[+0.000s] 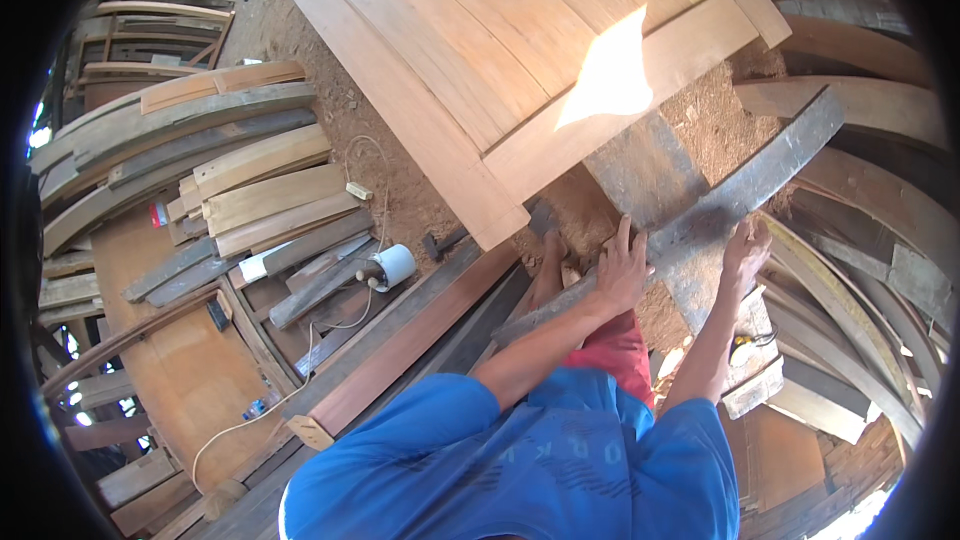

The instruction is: The person uses a hammer to tap and align wooden planks on a large door frame resting on a workbench. They repeatedly adjust the position of the planks and the frame, ensuring the joints fit tightly together.

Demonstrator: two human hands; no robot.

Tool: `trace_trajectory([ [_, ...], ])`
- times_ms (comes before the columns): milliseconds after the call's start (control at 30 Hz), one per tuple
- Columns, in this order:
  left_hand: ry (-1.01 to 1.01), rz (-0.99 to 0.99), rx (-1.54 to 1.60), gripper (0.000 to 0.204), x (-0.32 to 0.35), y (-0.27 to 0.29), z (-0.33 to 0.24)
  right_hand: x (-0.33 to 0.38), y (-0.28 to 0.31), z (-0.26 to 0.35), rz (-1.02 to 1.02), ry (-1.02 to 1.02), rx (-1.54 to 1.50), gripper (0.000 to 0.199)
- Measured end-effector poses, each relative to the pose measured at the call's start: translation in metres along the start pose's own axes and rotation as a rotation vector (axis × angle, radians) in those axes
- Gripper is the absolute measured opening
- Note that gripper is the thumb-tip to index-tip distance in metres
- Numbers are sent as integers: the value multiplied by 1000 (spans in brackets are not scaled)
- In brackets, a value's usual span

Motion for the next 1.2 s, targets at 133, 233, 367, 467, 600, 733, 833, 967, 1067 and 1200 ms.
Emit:
trace_trajectory([
  [133, -7, -5, -26, 73, 9, 2, 28, 66, 2, 147, -55, 438, 130, 34],
  [233, 0, 13, 35, 73, 17, 23, 46, 108, -35, 226, 151, 618, 30, 34],
  [367, 1, 23, 131, 74, 46, 53, 93, 158, -91, 330, 316, 875, -77, 32],
  [467, -8, 78, 147, 75, 76, 80, 145, 196, -135, 382, 290, 936, -146, 33],
  [600, 71, 238, 331, 62, 121, 92, 244, 251, -190, 418, 415, 970, -88, 34],
  [733, 263, 249, 539, 44, 139, 131, 349, 290, -240, 420, 394, 982, -39, 33],
  [833, 447, 103, 534, 39, 140, 114, 451, 317, -262, 425, 329, 995, 62, 31],
  [967, 767, -126, 575, 43, 107, 71, 590, 338, -296, 428, 322, 1052, 110, 31],
  [1067, 997, -169, 645, 50, 69, 3, 702, 355, -329, 420, 318, 1083, 122, 31],
  [1200, 969, -163, 623, 66, 19, -117, 840, 387, -369, 419, 348, 1062, 233, 29],
])
Point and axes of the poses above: each hand's wrist, its own x-axis away from the middle knuckle, its own y-axis out of the back of the hand, z = x × y, the point moved 4 cm from there along -x, towards the middle knuckle, and after that the axes turned 5 degrees about -z, right-handed, at the moved point
